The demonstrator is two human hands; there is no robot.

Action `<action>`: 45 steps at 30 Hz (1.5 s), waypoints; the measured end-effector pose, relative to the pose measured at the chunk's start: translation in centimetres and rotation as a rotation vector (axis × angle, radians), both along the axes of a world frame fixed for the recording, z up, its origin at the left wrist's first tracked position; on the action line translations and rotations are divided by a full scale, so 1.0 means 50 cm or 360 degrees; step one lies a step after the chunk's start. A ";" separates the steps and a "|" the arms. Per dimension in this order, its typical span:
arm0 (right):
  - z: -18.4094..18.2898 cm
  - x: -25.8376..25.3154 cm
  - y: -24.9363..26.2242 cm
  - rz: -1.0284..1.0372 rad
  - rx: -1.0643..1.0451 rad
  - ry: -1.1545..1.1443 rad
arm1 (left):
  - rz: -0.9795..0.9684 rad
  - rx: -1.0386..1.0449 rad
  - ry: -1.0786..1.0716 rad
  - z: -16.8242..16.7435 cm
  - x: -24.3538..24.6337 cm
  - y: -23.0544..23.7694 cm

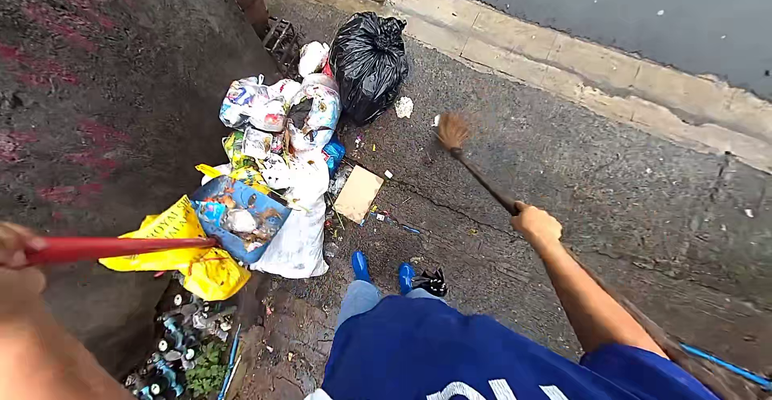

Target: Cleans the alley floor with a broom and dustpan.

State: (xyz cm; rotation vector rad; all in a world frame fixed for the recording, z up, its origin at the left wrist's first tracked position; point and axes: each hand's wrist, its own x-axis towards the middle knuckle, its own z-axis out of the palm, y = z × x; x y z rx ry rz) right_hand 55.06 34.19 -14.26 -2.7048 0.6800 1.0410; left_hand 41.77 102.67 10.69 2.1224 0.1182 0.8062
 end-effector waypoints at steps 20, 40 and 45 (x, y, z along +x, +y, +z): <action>0.081 -0.163 0.302 0.0013 0.0242 0.0156 | -0.1559 0.0871 0.0668 -0.330 0.433 -0.318; 0.127 -0.337 0.355 -0.0292 0.0046 0.0019 | -0.1340 0.1078 0.1316 -0.340 0.429 -0.068; 0.038 -0.349 0.377 -0.0255 0.0308 0.0404 | -0.1319 0.1093 0.1350 -0.266 0.505 -0.117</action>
